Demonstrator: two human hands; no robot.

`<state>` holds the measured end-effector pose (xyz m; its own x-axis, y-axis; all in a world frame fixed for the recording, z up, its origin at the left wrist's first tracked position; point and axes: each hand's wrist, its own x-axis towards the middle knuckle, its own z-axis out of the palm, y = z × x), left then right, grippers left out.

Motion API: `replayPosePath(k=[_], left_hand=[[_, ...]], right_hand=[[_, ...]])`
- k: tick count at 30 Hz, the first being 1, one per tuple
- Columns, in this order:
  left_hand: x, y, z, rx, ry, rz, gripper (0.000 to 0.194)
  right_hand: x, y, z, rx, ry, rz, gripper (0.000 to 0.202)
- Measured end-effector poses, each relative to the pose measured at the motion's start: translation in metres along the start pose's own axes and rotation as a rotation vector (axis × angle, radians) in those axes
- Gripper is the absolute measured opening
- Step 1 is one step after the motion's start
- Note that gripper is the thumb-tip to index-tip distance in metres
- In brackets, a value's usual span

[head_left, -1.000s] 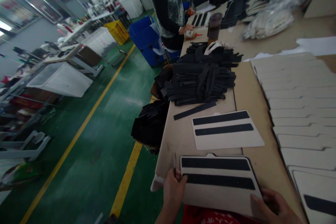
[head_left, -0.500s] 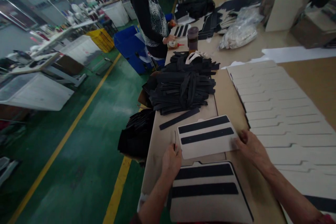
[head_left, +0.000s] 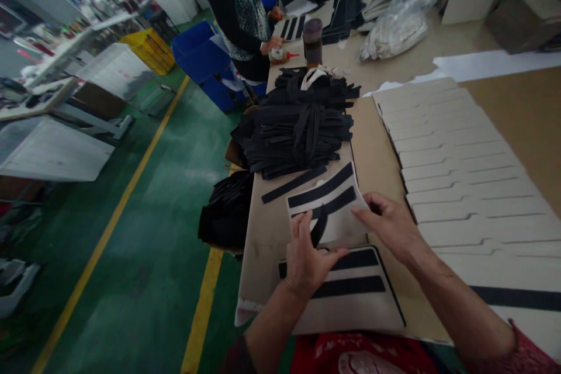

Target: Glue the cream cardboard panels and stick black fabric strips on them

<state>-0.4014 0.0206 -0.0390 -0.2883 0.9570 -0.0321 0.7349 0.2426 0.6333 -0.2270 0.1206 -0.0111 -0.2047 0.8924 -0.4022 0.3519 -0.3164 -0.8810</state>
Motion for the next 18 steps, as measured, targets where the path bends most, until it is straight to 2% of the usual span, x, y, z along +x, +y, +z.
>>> replayPosePath(k=[1, 2, 4, 6, 8, 10, 12, 13, 15, 18], left_hand=[[-0.003, 0.006, 0.001, -0.021, 0.046, 0.046, 0.102], [-0.005, 0.01, 0.002, -0.029, 0.104, 0.056, 0.1], [-0.008, 0.009, -0.001, -0.048, 0.234, 0.041, 0.077], [-0.01, 0.0, -0.013, -0.095, 0.33, 0.002, 0.053], [-0.01, -0.011, -0.034, -0.168, 0.424, -0.136, 0.039], [-0.011, -0.023, -0.06, -0.306, 0.529, -0.379, 0.036], [-0.015, -0.032, -0.087, -0.538, 0.596, -0.6, 0.039], [-0.017, -0.036, -0.098, -0.655, 0.603, -0.661, 0.041], [-0.024, -0.041, -0.114, -0.81, 0.612, -0.715, 0.045], [-0.034, -0.043, -0.118, -0.861, 0.64, -0.733, 0.051]], right_hand=[[-0.008, -0.016, 0.012, 0.002, -0.027, -0.042, 0.025], [-0.017, -0.03, 0.024, 0.009, -0.047, -0.097, 0.022], [-0.033, -0.053, 0.045, 0.002, -0.111, -0.233, 0.02], [-0.045, -0.061, 0.057, 0.043, -0.229, -0.373, 0.018], [-0.05, -0.051, 0.063, 0.156, -0.339, -0.405, 0.03], [-0.048, -0.026, 0.065, 0.267, -0.335, -0.264, 0.048], [-0.043, 0.005, 0.072, 0.288, -0.222, -0.031, 0.061], [-0.042, 0.02, 0.077, 0.287, -0.174, 0.064, 0.069], [-0.042, 0.042, 0.091, 0.335, -0.132, 0.207, 0.081], [-0.051, 0.055, 0.114, 0.561, -0.184, 0.321, 0.08]])
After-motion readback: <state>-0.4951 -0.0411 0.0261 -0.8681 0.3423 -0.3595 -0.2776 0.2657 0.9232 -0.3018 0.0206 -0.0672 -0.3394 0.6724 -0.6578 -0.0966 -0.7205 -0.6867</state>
